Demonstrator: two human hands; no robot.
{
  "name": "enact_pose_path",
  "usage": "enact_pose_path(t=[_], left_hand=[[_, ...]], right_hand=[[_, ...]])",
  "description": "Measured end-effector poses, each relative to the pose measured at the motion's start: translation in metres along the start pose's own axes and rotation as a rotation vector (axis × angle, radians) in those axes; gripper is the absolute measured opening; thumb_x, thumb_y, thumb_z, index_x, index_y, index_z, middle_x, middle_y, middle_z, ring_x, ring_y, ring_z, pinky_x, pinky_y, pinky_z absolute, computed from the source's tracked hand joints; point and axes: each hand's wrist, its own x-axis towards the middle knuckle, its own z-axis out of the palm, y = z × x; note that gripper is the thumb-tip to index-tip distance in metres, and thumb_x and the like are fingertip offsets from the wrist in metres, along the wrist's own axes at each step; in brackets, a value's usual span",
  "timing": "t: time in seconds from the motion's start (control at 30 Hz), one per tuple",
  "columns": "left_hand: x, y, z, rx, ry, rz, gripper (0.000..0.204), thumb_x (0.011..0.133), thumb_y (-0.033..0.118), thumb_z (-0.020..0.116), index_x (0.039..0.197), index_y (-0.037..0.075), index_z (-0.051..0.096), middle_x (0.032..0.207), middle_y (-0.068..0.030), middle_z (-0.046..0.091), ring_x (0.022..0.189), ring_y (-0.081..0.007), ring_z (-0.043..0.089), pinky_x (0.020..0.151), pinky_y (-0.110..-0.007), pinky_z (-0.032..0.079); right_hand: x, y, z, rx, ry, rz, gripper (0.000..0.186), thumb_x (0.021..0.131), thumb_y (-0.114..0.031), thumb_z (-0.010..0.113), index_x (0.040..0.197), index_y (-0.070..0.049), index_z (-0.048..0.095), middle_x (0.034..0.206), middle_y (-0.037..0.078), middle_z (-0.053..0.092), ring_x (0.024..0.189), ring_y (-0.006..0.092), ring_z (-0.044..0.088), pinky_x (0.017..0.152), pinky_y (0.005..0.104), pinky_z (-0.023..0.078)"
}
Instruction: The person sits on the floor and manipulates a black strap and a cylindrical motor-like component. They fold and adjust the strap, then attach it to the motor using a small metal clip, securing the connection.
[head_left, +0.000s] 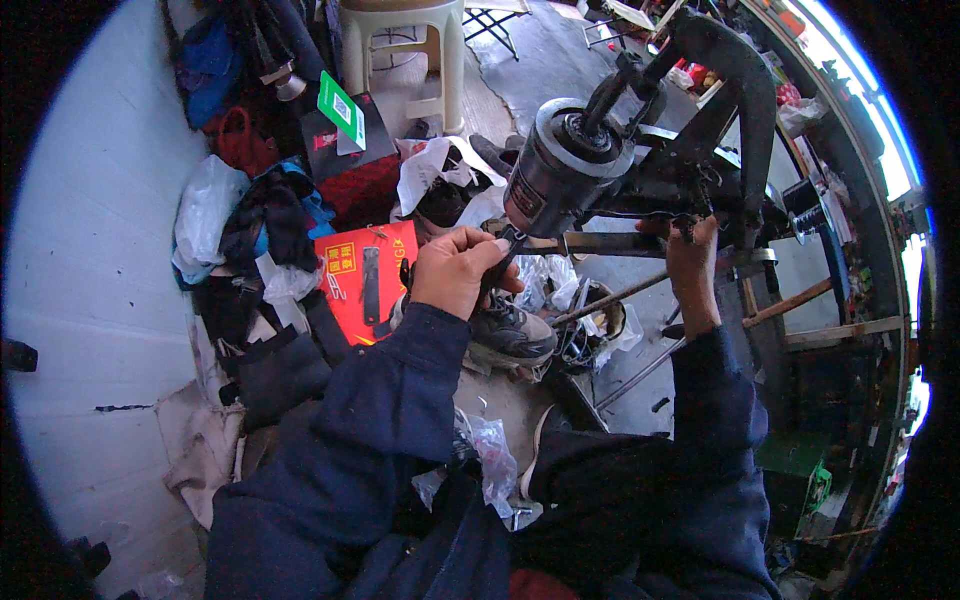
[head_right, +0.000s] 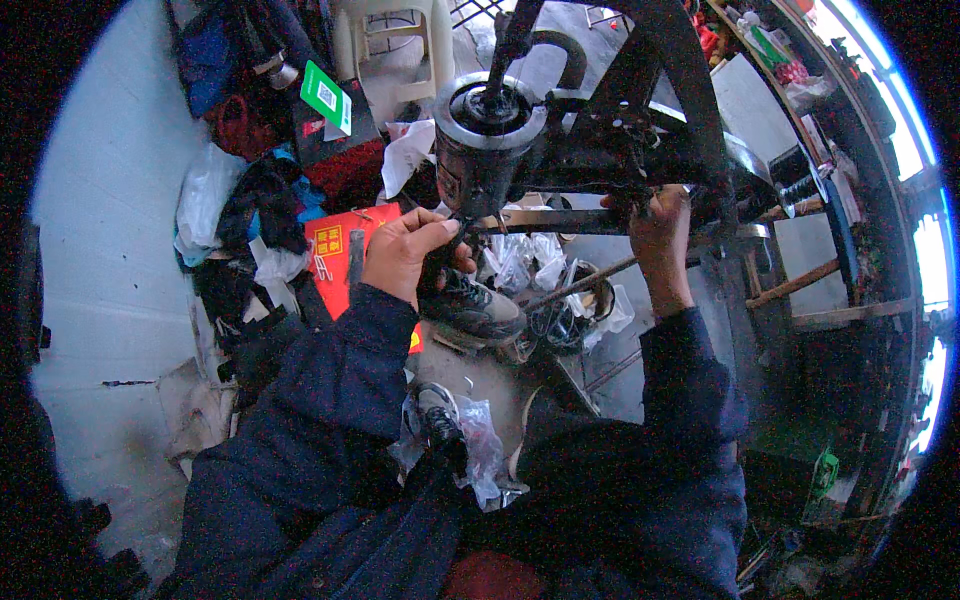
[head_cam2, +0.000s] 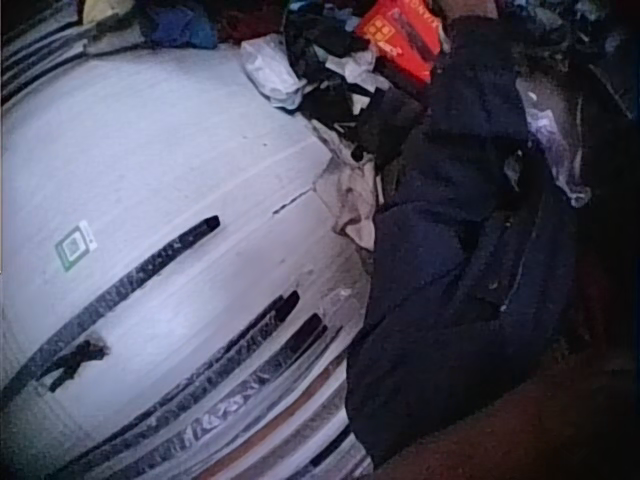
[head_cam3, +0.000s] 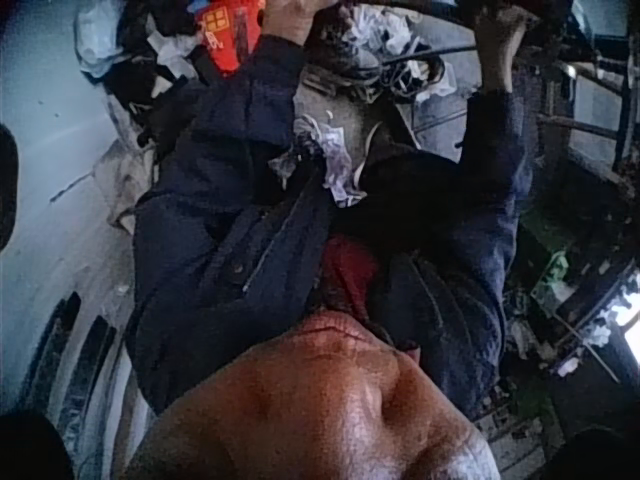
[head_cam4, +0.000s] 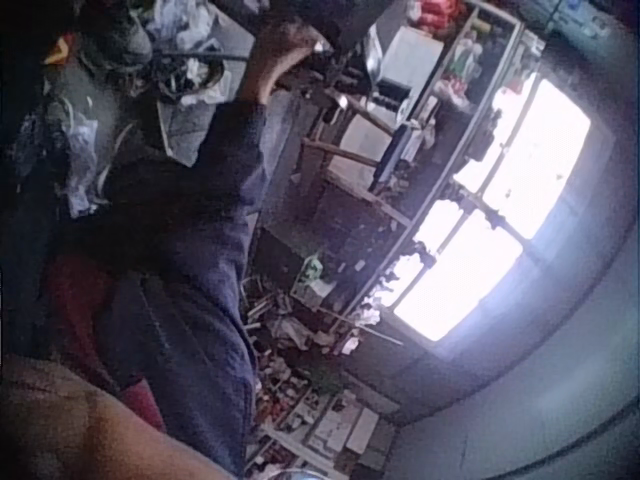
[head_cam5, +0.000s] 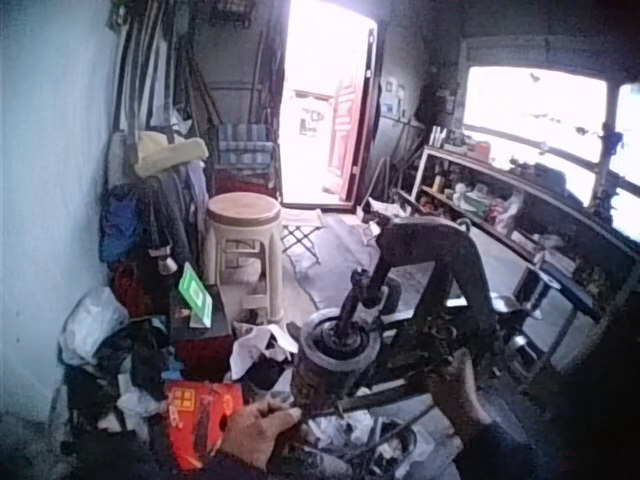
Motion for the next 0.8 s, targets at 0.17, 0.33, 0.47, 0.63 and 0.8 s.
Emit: enact_pose_path(t=[0.17, 0.33, 0.47, 0.63, 0.8], left_hand=[[-0.002, -0.002, 0.0, -0.135, -0.077, 0.019, 0.009, 0.092, 0.011, 0.067, 0.092, 0.002, 0.063, 0.081, -0.0122, 0.07, 0.068, -0.0201, 0.07, 0.065, -0.033, 0.061], [-0.004, 0.0, 0.0, 0.004, -0.037, -0.028, 0.011, 0.094, 0.018, 0.066, 0.093, 0.007, 0.062, 0.081, -0.0085, 0.071, 0.068, -0.0194, 0.072, 0.053, -0.027, 0.05], [-0.005, 0.003, 0.001, 0.031, -0.04, -0.01, 0.01, 0.094, 0.019, 0.066, 0.095, 0.009, 0.062, 0.081, -0.0071, 0.071, 0.068, -0.0188, 0.072, 0.051, -0.025, 0.047], [-0.006, 0.003, 0.001, -0.042, -0.053, -0.005, 0.01, 0.094, 0.016, 0.066, 0.095, 0.006, 0.062, 0.082, -0.0089, 0.071, 0.069, -0.0193, 0.073, 0.051, -0.025, 0.049], [-0.006, 0.002, 0.001, 0.01, -0.052, 0.004, 0.01, 0.094, 0.018, 0.065, 0.097, 0.009, 0.061, 0.082, -0.0081, 0.07, 0.069, -0.0205, 0.072, 0.052, -0.025, 0.047]], right_hand=[[-0.043, -0.025, -0.06, 0.068, 0.053, 0.316, 0.024, 0.103, -0.018, 0.055, 0.113, 0.0, 0.067, 0.092, 0.009, 0.071, 0.082, 0.0179, 0.07, 0.079, 0.0295, 0.055], [-0.065, -0.006, -0.129, -0.267, 0.401, 0.279, 0.026, 0.1, -0.02, 0.063, 0.12, -0.002, 0.063, 0.108, 0.009, 0.069, 0.097, 0.0193, 0.064, 0.086, 0.0314, 0.052], [-0.07, 0.026, -0.15, -0.618, 0.217, 0.415, 0.032, 0.102, -0.029, 0.058, 0.12, -0.004, 0.061, 0.107, 0.02, 0.069, 0.099, 0.0331, 0.067, 0.087, 0.0403, 0.052], [-0.068, 0.066, -0.152, -0.629, 0.142, 0.565, 0.035, 0.105, -0.034, 0.043, 0.12, -0.004, 0.056, 0.107, 0.028, 0.068, 0.101, 0.0498, 0.062, 0.082, 0.0554, 0.048], [-0.082, 0.123, -0.168, -0.704, 0.172, 0.535, 0.035, 0.105, -0.035, 0.044, 0.12, -0.005, 0.055, 0.107, 0.029, 0.067, 0.101, 0.0517, 0.06, 0.083, 0.0565, 0.047]])
